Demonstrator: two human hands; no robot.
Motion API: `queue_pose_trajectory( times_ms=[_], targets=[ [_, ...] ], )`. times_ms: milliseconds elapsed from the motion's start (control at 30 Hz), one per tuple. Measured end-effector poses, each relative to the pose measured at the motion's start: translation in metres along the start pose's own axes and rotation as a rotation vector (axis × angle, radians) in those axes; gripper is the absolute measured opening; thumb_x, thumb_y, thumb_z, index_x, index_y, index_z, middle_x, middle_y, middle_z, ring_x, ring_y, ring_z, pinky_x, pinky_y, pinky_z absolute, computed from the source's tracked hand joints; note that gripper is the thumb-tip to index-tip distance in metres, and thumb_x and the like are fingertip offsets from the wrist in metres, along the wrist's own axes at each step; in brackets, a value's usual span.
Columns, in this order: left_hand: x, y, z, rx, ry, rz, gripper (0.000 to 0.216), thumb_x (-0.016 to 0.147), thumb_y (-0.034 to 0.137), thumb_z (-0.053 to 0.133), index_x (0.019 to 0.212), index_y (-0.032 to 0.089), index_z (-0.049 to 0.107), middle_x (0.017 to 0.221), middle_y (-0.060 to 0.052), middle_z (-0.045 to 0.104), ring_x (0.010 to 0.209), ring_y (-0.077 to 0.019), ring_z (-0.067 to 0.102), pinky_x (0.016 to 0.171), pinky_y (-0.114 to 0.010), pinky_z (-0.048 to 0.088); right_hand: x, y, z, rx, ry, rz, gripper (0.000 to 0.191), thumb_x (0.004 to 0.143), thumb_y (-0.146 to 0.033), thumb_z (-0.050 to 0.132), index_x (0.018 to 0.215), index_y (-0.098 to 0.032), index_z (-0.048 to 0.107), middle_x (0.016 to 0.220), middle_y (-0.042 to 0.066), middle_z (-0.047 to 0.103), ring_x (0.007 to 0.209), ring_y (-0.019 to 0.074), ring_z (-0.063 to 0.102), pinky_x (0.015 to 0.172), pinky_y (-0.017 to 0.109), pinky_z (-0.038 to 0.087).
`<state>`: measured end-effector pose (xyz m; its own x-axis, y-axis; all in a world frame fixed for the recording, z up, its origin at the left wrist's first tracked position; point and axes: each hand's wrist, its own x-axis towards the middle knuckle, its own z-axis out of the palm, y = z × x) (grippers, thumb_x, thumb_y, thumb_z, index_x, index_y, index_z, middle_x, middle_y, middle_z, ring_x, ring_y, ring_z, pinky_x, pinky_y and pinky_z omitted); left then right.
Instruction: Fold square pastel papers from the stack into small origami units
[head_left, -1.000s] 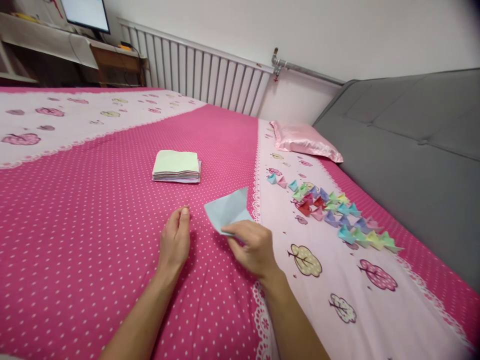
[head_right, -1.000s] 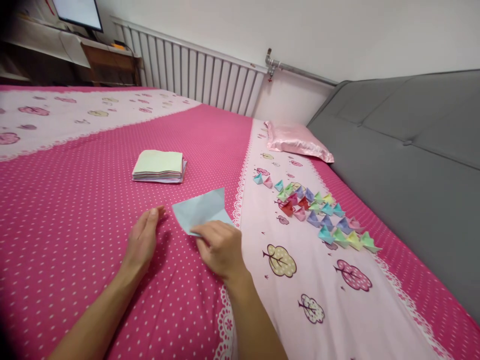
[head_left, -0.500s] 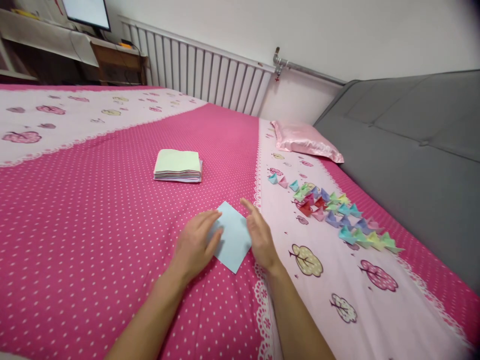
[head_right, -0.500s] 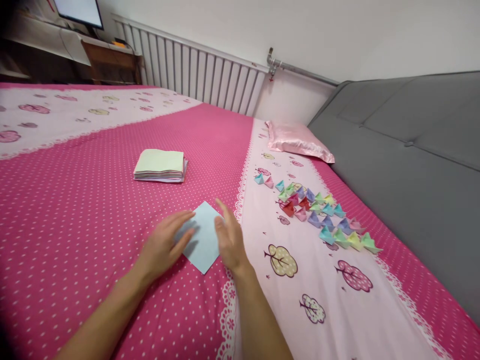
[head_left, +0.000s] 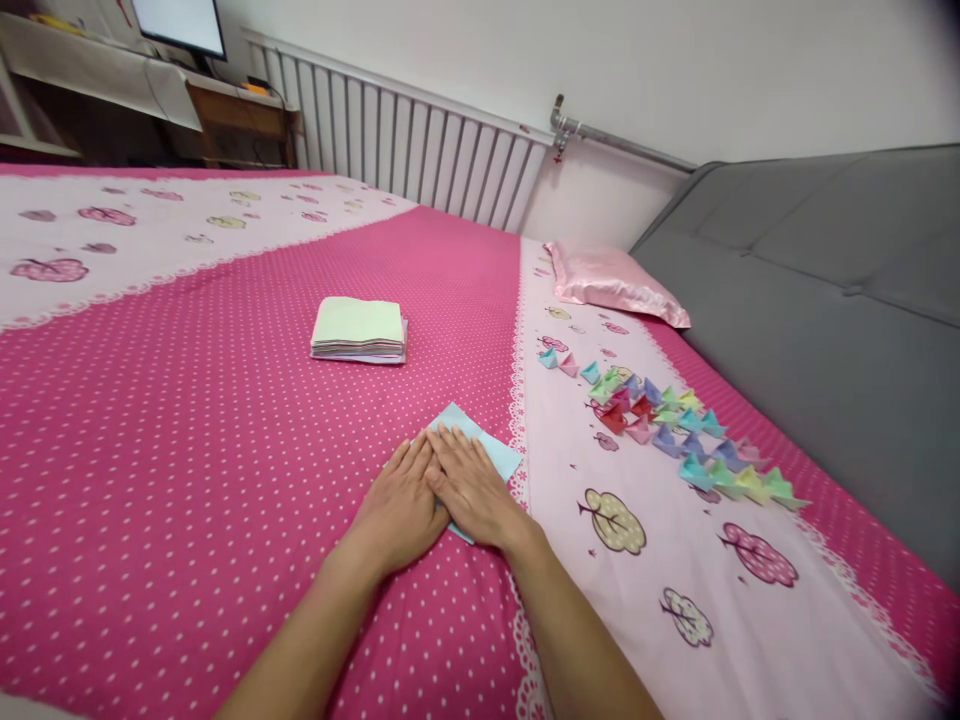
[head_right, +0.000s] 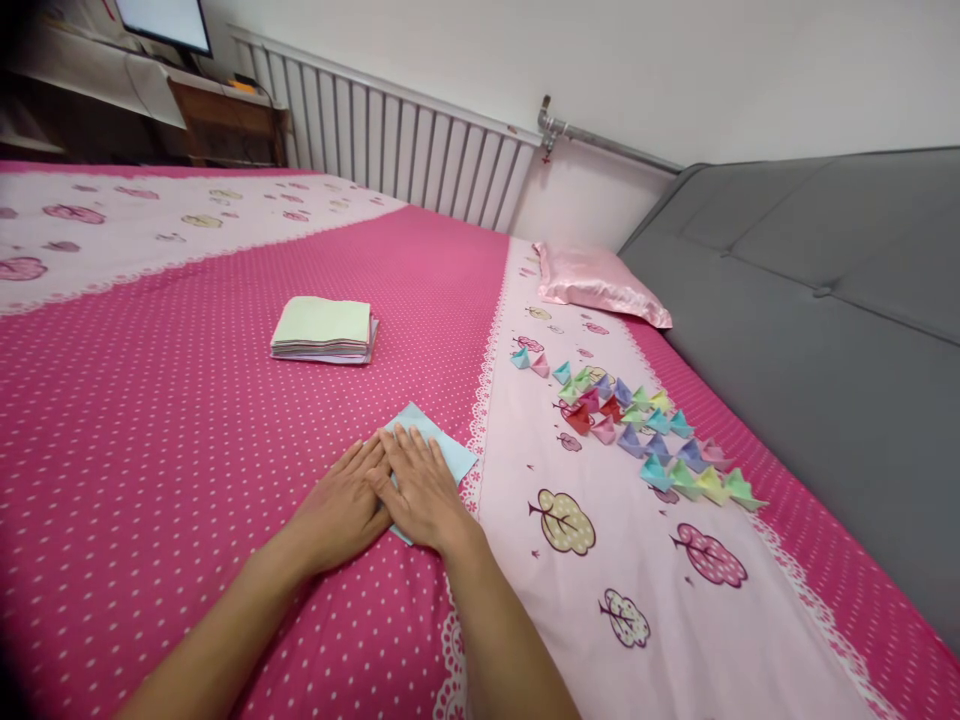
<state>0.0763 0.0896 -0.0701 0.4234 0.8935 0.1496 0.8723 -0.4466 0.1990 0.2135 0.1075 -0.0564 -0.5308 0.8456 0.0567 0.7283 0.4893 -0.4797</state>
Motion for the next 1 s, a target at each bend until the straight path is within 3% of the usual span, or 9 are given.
queue_pose_trajectory(
  times_ms=[567,733,1000],
  targets=[
    [0.001,0.001,-0.002,-0.019,-0.036,-0.036,0.066,0.083,0.049,0.03,0.132,0.004,0.034,0.14,-0.017,0.029,0.131,-0.0266,0.022,0.107,-0.041,0.014,0.003,0.011,0.004,-0.124,0.098,0.198,0.061,0.088,-0.054,0.012,0.138,-0.021,0.02,0.147,0.004,0.017,0.135,0.0226,0.008,0.107,0.044,0.004],
    [0.0,-0.002,0.0,-0.037,0.018,-0.052,0.071,0.081,0.054,0.031,0.132,0.006,0.034,0.14,-0.016,0.029,0.131,-0.0261,0.021,0.107,-0.042,0.014,0.003,0.013,0.004,-0.132,0.116,0.285,0.066,0.086,-0.058,0.011,0.139,-0.019,0.019,0.147,0.006,0.016,0.135,0.0239,0.008,0.107,0.045,0.003],
    [-0.001,-0.002,-0.001,-0.081,0.003,-0.05,0.09,0.069,0.07,0.035,0.134,0.008,0.032,0.141,-0.017,0.026,0.131,-0.0284,0.02,0.107,-0.042,0.012,0.0,0.015,0.004,-0.176,0.153,0.426,0.073,0.083,-0.062,0.015,0.139,-0.015,0.02,0.146,0.01,0.017,0.134,0.0275,0.007,0.105,0.047,0.0]
  ],
)
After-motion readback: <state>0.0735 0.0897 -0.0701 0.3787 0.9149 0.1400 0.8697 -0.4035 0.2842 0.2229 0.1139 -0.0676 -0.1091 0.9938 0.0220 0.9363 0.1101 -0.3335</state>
